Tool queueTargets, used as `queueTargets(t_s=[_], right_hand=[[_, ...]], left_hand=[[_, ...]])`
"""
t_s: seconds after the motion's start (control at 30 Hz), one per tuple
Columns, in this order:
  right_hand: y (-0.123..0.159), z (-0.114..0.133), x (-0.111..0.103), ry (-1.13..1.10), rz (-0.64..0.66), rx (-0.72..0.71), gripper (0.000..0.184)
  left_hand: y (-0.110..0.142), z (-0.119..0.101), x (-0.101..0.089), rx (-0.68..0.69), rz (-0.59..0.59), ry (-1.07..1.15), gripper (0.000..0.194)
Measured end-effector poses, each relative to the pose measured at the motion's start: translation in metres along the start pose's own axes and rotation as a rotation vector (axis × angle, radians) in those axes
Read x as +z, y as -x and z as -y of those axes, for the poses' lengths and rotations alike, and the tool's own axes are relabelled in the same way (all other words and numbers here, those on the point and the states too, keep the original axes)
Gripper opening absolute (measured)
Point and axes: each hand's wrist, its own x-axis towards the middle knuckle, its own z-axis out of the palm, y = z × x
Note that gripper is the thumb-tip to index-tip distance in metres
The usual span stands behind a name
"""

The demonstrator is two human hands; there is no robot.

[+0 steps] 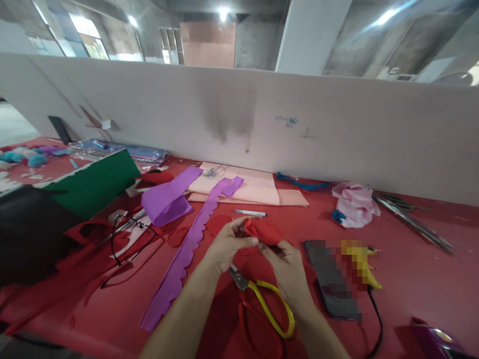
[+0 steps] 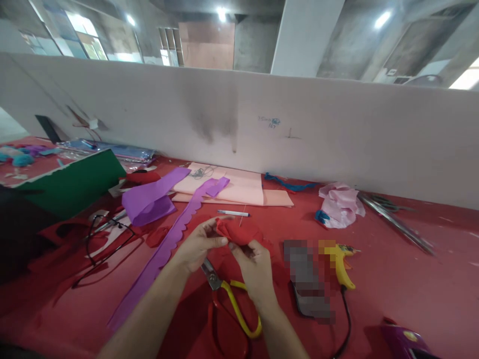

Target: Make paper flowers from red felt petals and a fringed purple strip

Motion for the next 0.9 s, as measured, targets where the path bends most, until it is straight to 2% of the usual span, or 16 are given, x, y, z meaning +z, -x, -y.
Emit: queueTargets(t_s=[0.07, 0.17, 0.23, 0.33, 0.53, 0.7, 0.9], right_hand=[[0.0, -0.002, 0.0, -0.062, -0.017, 0.022, 0.028], [-0.001, -0.006, -0.003, -0.103, -0.048, 0.044, 0.03], [-0.002, -0.008, -0.003, -0.112, -0.051, 0.044, 0.029], [-0.001, -0.008, -0.003, -0.123, -0.028, 0.035, 0.027], [0.001, -0.004, 0.0, -0.074, -0.025, 0.023, 0.031], [-0.001, -0.005, -0.002, -0.21, -0.015, 0.119, 0.034], [-0.005, -0.009, -0.005, -0.447, 0.009, 0.28, 0.026]], left_hand=[[0.0, 0.001, 0.001, -0.017, 0.005, -0.013, 0.039], [0.0, 0.003, 0.003, -0.035, -0.04, -0.076, 0.023], [0.0, 0.003, 0.004, -0.026, -0.065, -0.099, 0.018], [0.0, 0.002, 0.006, 0.01, -0.074, -0.101, 0.016], [0.0, 0.002, 0.009, -0.006, -0.067, -0.132, 0.018], [0.002, 0.005, 0.012, 0.109, -0.011, -0.231, 0.016], [0.007, 0.002, 0.018, 0.302, -0.105, -0.494, 0.007]])
